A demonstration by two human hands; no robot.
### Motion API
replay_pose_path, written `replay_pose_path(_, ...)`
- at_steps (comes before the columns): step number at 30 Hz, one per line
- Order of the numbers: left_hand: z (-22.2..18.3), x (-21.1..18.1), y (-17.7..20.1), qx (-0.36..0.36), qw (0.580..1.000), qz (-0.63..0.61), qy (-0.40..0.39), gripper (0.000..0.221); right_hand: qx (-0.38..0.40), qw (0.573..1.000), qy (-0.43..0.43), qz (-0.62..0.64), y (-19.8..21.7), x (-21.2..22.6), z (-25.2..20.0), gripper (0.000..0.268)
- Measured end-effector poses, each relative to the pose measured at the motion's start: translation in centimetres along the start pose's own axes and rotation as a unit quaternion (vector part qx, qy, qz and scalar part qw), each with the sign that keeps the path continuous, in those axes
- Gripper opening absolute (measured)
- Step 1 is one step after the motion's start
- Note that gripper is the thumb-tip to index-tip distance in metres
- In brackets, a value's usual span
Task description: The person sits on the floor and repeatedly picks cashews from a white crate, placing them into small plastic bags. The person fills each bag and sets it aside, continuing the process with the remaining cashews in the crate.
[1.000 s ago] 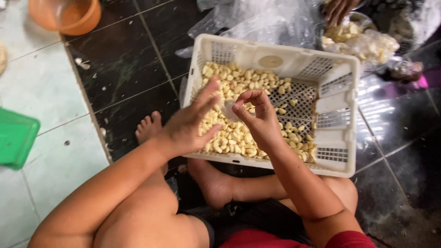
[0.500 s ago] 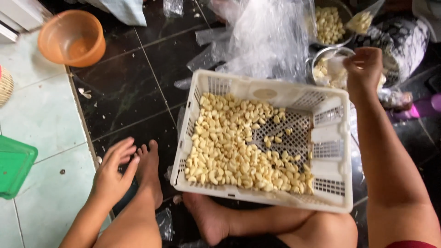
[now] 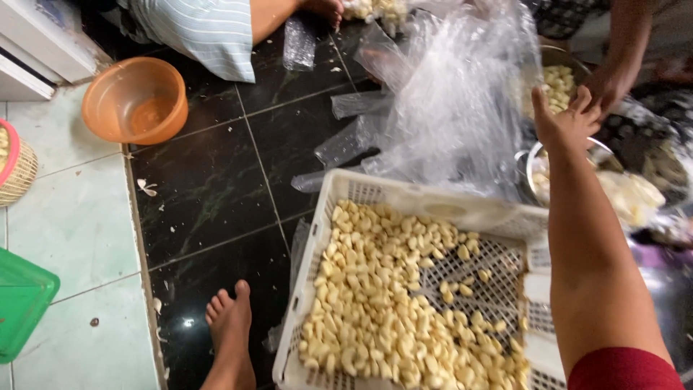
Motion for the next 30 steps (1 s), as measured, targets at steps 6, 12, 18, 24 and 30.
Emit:
replay_pose_path(6, 0.4, 1.5, -1.0, 0.046, 0.996, 0.002, 0.075, 0.083, 0.210, 0.959, -0.117, 0.148, -11.9, 10.7, -3.1, 0.132)
replay_pose_path(12, -1.1, 0.7, 0.2, 0.076, 0.992, -0.022, 0.102, 0.083, 0.318, 0.943, -0.008, -0.098, -20.4, 14.7, -7.5, 0.153)
replay_pose_path(18, -0.4, 1.3, -0.4, 0.057, 0.995, -0.014, 0.076, 0.076, 0.348, 0.909, 0.039, -0.227, -19.2, 13.3, -9.5, 0.113)
replay_pose_path(24, -0.8, -0.2, 0.8, 0.048, 0.997, -0.033, 0.058, 0.078, 0.242, 0.944, 0.196, -0.112, -25.8, 12.9, -5.0, 0.064)
replay_pose_path(30, -1.3, -0.3, 0.6, 0.062, 0.995, -0.070, 0.043, 0.088, 0.546, 0.677, 0.470, 0.150, -11.9, 28.4, -32.6, 0.101)
Point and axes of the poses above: each hand's wrist, its own z-axis towards the middle knuckle, its own y-axis out of the back of the hand, x = y × z, the point moved 6 cm from there along z, towards the middle knuckle, and after that the axes turned 6 degrees about -y, right-handed, at the moved point
